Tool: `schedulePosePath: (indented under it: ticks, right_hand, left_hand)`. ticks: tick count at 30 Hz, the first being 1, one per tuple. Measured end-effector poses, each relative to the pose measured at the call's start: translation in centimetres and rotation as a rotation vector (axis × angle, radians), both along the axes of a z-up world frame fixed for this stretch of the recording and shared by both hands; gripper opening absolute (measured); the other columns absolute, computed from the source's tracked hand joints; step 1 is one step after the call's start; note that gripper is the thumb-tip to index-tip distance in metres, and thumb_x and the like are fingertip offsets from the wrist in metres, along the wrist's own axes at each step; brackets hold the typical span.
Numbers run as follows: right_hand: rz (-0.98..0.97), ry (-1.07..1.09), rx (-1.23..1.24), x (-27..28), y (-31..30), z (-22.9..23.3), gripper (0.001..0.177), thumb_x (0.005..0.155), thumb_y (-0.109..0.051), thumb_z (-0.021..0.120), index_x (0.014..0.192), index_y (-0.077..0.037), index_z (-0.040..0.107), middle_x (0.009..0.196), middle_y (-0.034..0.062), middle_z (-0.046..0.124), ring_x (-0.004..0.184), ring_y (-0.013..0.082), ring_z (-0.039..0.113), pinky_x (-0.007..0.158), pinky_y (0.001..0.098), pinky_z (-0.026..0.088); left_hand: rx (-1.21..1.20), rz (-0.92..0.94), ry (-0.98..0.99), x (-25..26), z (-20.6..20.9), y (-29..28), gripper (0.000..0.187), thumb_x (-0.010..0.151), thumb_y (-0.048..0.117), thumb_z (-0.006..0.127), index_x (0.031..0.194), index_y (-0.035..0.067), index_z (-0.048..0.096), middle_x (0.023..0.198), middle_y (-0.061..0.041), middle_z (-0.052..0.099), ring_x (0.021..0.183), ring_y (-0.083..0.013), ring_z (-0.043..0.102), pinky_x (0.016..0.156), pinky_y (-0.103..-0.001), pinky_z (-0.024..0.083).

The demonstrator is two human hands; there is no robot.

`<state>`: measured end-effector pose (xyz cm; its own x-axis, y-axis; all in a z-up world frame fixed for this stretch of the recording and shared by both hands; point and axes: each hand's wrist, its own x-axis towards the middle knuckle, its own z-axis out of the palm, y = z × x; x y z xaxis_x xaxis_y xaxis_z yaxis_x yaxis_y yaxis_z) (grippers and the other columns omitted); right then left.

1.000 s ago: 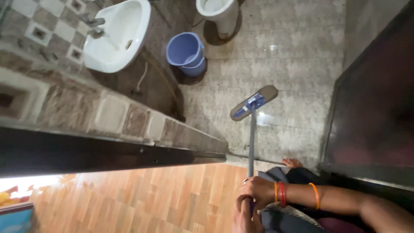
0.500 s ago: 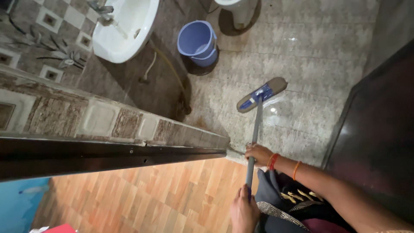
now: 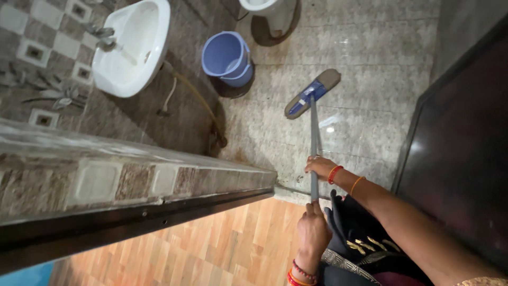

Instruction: The person mops the tiled floor of a bathroom using a long-handled mop, moving around a bucket, sink, and toilet.

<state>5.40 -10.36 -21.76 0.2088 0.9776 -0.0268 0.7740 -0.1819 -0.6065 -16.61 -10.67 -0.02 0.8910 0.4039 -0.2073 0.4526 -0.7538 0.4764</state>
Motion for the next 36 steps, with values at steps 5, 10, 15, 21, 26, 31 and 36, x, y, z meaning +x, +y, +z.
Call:
schedulePosePath:
  ticks: [5,10,15,21,26,31,36]
  right_hand:
    - [-0.049,0.019,0.005,-3.7,0.0,0.7,0.026,0.073,-0.004,0.070,0.097,-0.015,0.075,0.102,0.0078,0.069,0.112,0.0310,0.060,0.099,0.0413,0.048]
    - [-0.012,-0.096,-0.071,-11.5,0.4,2.0,0.030,0.068,-0.008,0.076,0.097,-0.012,0.073,0.098,0.0121,0.068,0.111,0.0349,0.058,0.099,0.0525,0.043]
    - [0.112,-0.068,-0.180,-18.3,-1.0,4.3,0.024,0.065,-0.008,0.075,0.087,-0.009,0.067,0.093,0.0116,0.065,0.103,0.0349,0.060,0.093,0.0545,0.046]
    - [0.189,-0.046,-0.065,-20.2,-3.1,4.2,0.016,0.071,-0.007,0.071,0.084,-0.011,0.062,0.091,0.0107,0.064,0.099,0.0347,0.063,0.080,0.0483,0.053]
    - [0.087,-0.076,0.018,-18.3,-3.8,2.6,0.016,0.073,0.000,0.066,0.084,-0.010,0.062,0.090,0.0104,0.066,0.105,0.0342,0.064,0.082,0.0484,0.052]
    - [-0.126,-0.124,0.187,-12.9,-3.7,1.6,0.026,0.077,-0.001,0.070,0.096,-0.019,0.071,0.098,0.0040,0.073,0.110,0.0303,0.066,0.111,0.0482,0.044]
    - [-0.272,0.020,0.081,-4.5,-5.6,2.2,0.026,0.071,-0.011,0.074,0.097,-0.017,0.073,0.106,0.0055,0.073,0.126,0.0370,0.055,0.106,0.0430,0.045]
  left_hand:
    - [-0.006,-0.075,0.071,-3.8,-0.1,1.5,0.065,0.075,0.002,0.070,0.135,-0.014,0.047,0.110,-0.026,0.062,0.085,-0.0397,0.069,0.070,-0.044,0.058]
    - [0.097,-0.211,-0.042,-14.7,-5.9,5.0,0.064,0.081,0.006,0.069,0.139,-0.012,0.048,0.119,-0.029,0.064,0.082,-0.0374,0.072,0.066,-0.043,0.060]
    - [0.522,-0.329,-0.413,-23.1,-12.3,7.9,0.051,0.076,0.016,0.073,0.125,0.005,0.070,0.103,-0.026,0.072,0.060,-0.0269,0.076,0.048,-0.037,0.060]
    - [0.572,-0.199,-0.473,-23.2,-14.7,5.5,0.041,0.081,0.016,0.073,0.120,0.009,0.072,0.100,-0.022,0.073,0.057,-0.0244,0.073,0.046,-0.036,0.059]
    - [0.586,-0.189,-0.512,-22.0,-14.0,5.4,0.032,0.084,0.015,0.073,0.116,0.011,0.073,0.098,-0.018,0.073,0.055,-0.0224,0.072,0.045,-0.035,0.057]
    - [0.346,-0.383,-0.254,-15.5,-9.6,5.6,0.055,0.072,0.010,0.069,0.125,-0.004,0.066,0.103,-0.028,0.070,0.061,-0.0287,0.074,0.048,-0.039,0.060]
    - [0.131,-0.386,0.089,-4.7,-3.1,1.6,0.058,0.072,0.004,0.067,0.126,-0.013,0.052,0.108,-0.030,0.062,0.076,-0.0348,0.069,0.060,-0.041,0.058]
